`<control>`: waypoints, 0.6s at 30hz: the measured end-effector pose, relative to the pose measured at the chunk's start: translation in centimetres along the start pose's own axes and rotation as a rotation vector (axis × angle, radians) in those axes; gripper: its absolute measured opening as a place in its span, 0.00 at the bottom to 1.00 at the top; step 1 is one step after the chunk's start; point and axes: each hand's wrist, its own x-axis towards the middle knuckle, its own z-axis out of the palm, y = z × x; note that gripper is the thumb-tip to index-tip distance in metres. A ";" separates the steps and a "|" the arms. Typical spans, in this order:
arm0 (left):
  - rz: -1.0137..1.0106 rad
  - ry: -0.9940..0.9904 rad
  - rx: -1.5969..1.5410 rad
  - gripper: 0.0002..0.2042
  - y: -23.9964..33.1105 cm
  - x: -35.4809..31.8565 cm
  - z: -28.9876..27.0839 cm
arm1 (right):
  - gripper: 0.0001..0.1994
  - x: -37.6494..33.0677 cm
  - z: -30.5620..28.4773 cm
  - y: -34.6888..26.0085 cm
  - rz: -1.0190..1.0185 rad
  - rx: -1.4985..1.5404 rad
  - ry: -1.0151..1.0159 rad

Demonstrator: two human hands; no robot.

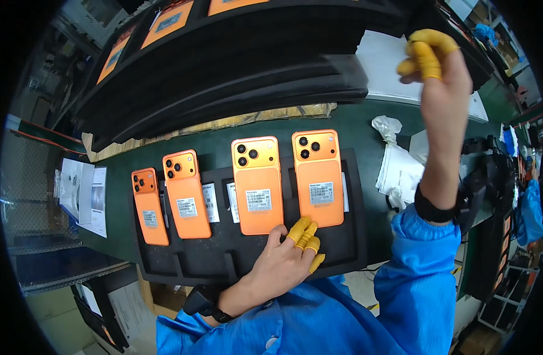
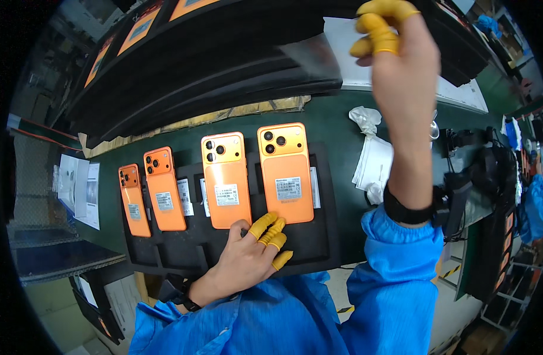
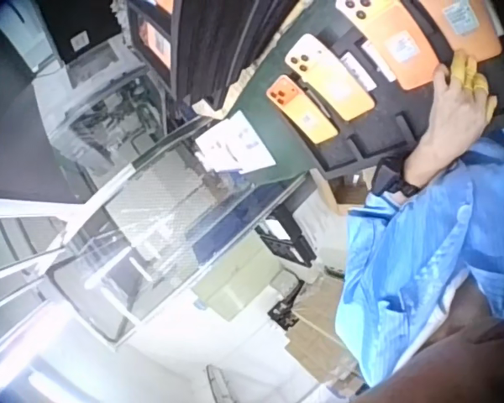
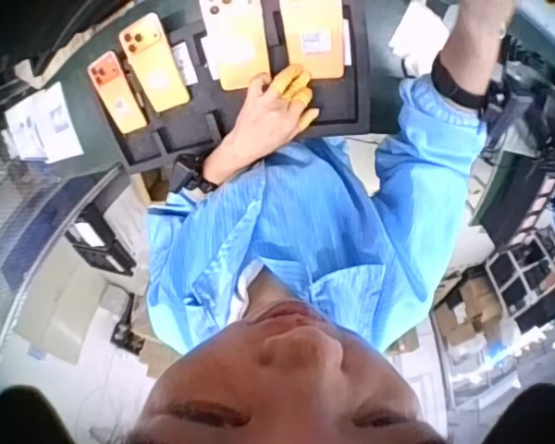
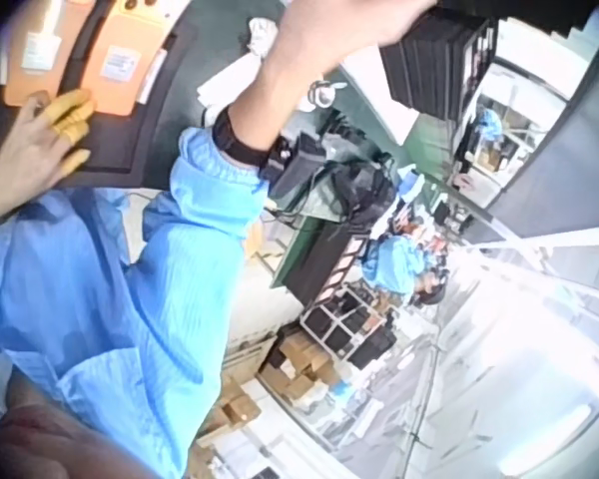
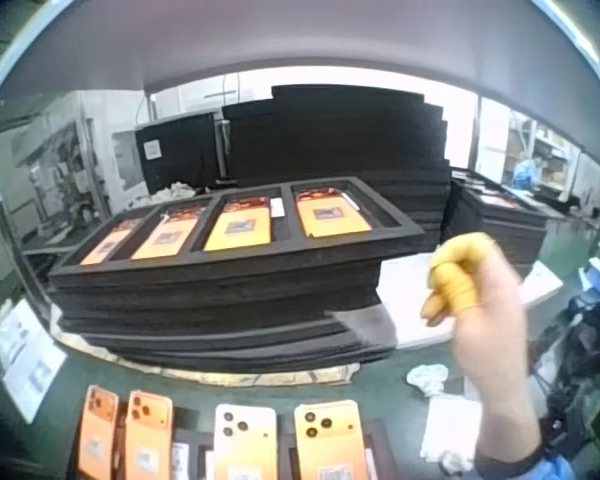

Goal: Cleaning and inspecting smartphone backs and screens on a factory assembly line.

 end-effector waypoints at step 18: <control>-0.255 0.379 -0.600 0.09 -3.1 -4.5 -5.2 | 0.14 -15.8 3.3 -11.2 0.577 0.467 -0.748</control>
